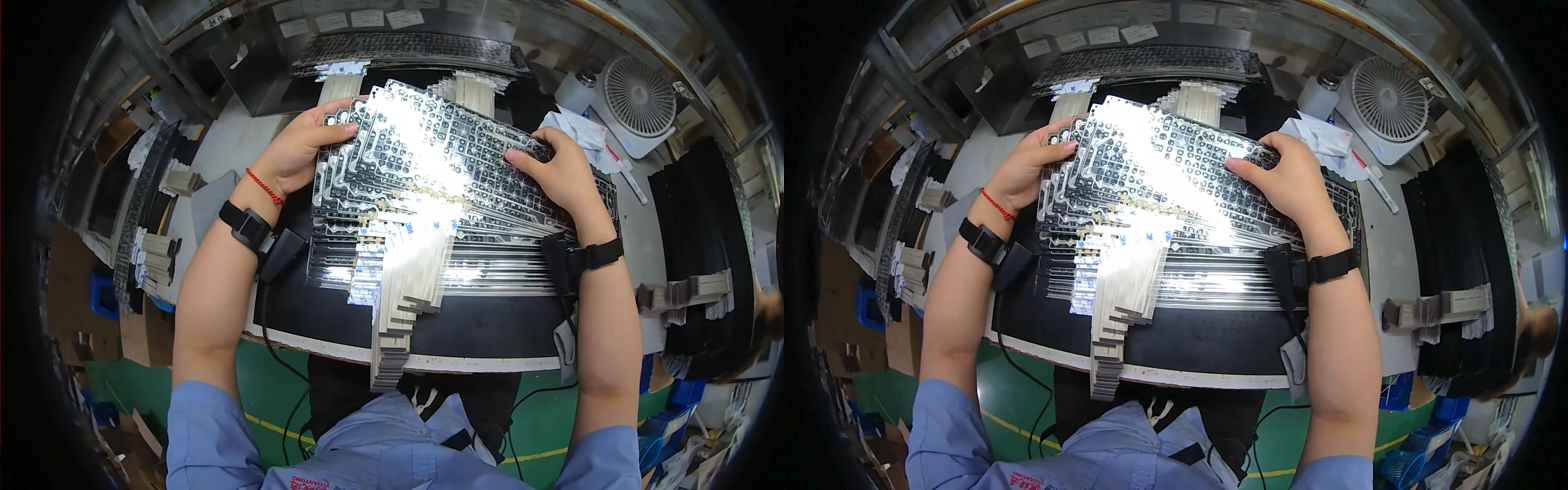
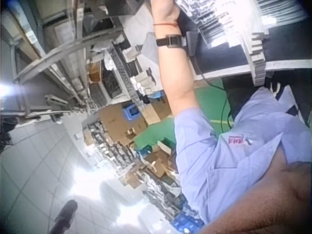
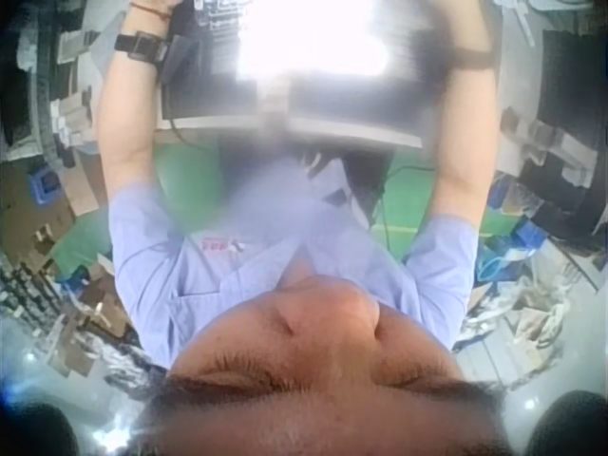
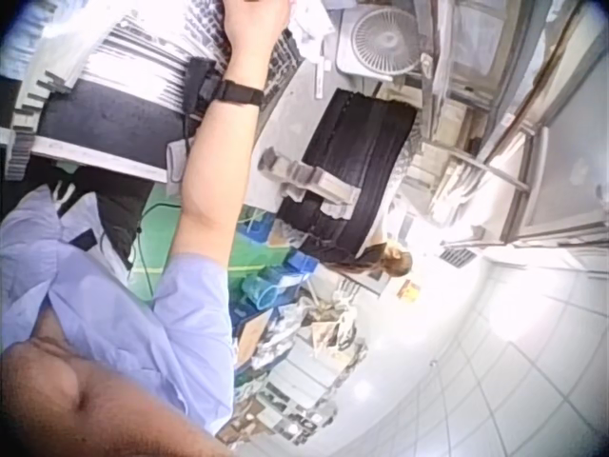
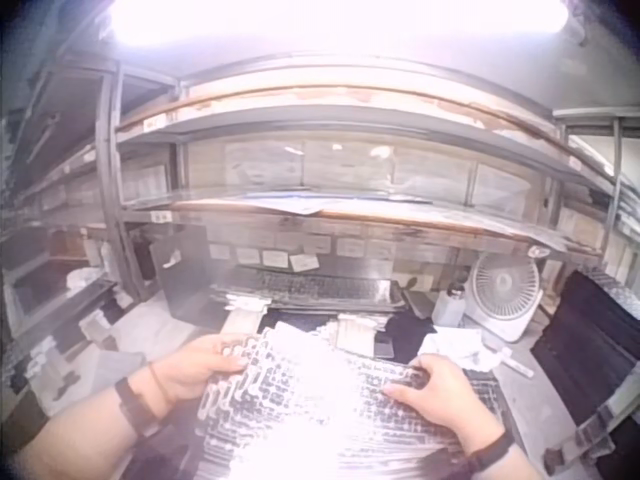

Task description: Sort and organize keyboard membrane circuits at a workstation.

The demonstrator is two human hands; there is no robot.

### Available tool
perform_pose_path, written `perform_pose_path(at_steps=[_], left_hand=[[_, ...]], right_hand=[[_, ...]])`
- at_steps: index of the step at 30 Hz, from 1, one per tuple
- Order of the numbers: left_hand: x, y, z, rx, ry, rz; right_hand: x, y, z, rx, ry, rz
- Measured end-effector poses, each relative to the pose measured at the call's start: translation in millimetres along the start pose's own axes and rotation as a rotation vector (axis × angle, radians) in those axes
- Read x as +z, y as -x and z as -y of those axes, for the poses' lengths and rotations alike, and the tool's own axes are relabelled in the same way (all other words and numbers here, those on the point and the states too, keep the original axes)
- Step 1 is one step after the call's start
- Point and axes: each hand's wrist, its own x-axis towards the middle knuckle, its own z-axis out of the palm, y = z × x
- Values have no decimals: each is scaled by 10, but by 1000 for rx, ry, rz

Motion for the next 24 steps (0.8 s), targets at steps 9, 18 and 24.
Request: perform_pose_path(at_steps=[9,18,24], left_hand=[[-65,-7,6,16,-75,-26],[-64,-11,-21,60,-79,55],[-7,-16,-15,30,-48,-12]], right_hand=[[51,3,22,-96,-22,-26],[3,9,12,-104,15,-82],[-22,-13,-15,-4,-6,-18]])
